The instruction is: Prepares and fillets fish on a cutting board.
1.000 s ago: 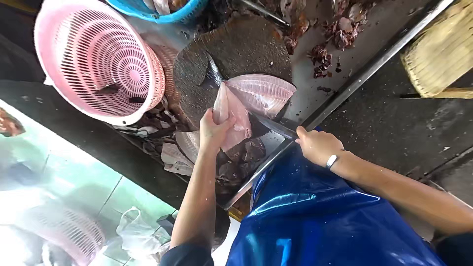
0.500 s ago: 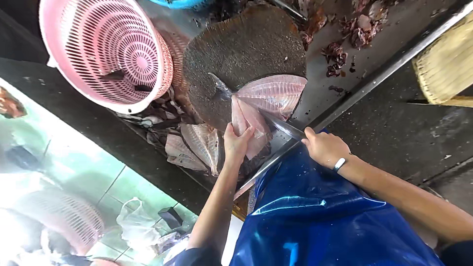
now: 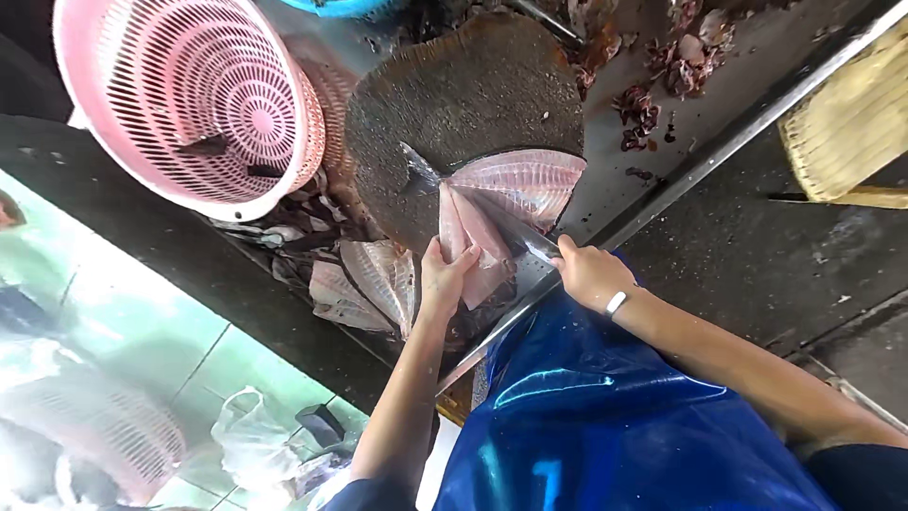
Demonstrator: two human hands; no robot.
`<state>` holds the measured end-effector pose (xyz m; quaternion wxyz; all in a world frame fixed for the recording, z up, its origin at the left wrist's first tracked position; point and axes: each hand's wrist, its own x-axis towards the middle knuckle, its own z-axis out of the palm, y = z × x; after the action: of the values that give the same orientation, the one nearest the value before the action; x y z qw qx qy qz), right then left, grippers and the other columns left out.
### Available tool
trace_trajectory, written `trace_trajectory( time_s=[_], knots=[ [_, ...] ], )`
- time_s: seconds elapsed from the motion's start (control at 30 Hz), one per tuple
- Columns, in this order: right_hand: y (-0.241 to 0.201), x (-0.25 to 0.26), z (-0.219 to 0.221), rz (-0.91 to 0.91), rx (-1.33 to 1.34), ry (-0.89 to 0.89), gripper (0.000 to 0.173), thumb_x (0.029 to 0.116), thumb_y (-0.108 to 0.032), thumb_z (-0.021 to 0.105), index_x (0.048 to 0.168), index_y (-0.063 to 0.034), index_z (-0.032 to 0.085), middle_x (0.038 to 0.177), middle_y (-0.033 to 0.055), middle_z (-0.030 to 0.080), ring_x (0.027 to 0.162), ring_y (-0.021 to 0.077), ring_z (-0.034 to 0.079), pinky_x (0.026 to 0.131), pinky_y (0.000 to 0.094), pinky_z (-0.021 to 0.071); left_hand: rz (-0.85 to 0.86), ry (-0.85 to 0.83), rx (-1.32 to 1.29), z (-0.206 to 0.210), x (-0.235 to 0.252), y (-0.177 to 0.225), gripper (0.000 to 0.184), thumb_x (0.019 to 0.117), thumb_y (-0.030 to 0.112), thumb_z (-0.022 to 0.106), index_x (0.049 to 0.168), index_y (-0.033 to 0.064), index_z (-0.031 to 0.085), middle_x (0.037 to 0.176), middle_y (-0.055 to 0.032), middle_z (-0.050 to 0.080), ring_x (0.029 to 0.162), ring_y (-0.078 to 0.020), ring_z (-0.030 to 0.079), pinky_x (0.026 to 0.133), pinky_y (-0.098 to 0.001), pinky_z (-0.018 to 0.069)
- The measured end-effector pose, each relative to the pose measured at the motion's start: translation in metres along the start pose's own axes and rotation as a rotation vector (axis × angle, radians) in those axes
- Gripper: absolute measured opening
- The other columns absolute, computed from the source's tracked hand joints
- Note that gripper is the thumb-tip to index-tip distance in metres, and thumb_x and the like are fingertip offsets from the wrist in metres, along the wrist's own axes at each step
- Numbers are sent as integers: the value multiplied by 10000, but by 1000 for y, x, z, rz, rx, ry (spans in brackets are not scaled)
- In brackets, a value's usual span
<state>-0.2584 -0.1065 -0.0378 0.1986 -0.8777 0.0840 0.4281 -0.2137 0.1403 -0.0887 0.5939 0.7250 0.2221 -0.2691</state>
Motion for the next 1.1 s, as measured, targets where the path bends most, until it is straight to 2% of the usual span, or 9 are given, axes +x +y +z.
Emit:
trace_trajectory(
  time_s=[0.07,0.3,0.43,0.6,0.63,0.77,0.87,0.97,1.1],
  knots=[
    [-8,7,-9,1,-3,-65,337,1118,-408,389,1262,-126,505,893,170,693,872,412,725,666,573,577,9,-5,-10,-4,0,-1,507,893,131,773,1332,17,546,1121,-144,704,977,-226,722,867,-419,625],
    [-16,17,-13,-5,2,-69,339,1117,-400,394,1289,-126,495,907,174,696,887,408,727,682,569,582,27,4,-10,-12,3,-3,485,886,125,771,1319,29,575,1116,-129,711,975,-210,723,865,-407,626],
    [-27,26,-24,-27,-5,-63,317,1117,-399,397,1252,-131,496,922,168,692,901,400,726,684,568,580,37,26,44,-18,3,-2,487,882,138,780,1313,28,581,1102,-121,716,955,-199,725,849,-406,627],
    [-46,45,-35,-59,30,-53,341,1113,-379,422,1299,-108,510,1115,194,680,979,402,717,747,580,588,64,44,89,-23,4,-2,462,873,141,795,1277,24,605,1066,-121,724,928,-201,729,832,-413,632],
    [-46,44,-35,-60,33,-54,343,1112,-383,424,1301,-108,505,1120,196,677,975,402,717,743,578,589,70,59,102,-25,5,-3,467,867,149,799,1276,28,612,1059,-117,726,921,-198,729,828,-411,632],
    [-29,23,-33,-54,-7,-88,334,1108,-391,430,1288,-119,503,967,182,699,911,411,724,712,596,583,103,100,136,-39,15,2,470,855,136,801,1279,28,629,1079,-117,723,929,-189,720,844,-402,622],
    [-5,-9,-28,-28,-42,-93,272,1086,-358,484,1184,-119,569,850,167,691,793,401,716,607,587,568,89,74,175,-48,22,9,473,847,113,797,1282,30,629,1102,-131,716,955,-196,716,857,-417,618],
    [1,-22,-41,8,-99,-146,291,1093,-396,463,1191,-146,575,882,138,694,841,365,719,675,559,579,86,22,228,-54,25,17,475,850,113,775,1289,21,620,1086,-137,711,931,-203,711,840,-424,612],
    [-7,-14,-38,-4,-42,-82,321,1098,-401,452,1216,-126,567,857,157,691,811,380,719,644,567,576,58,10,225,-53,21,16,475,859,118,770,1298,30,612,1087,-135,710,930,-201,711,843,-421,611]
  ],
)
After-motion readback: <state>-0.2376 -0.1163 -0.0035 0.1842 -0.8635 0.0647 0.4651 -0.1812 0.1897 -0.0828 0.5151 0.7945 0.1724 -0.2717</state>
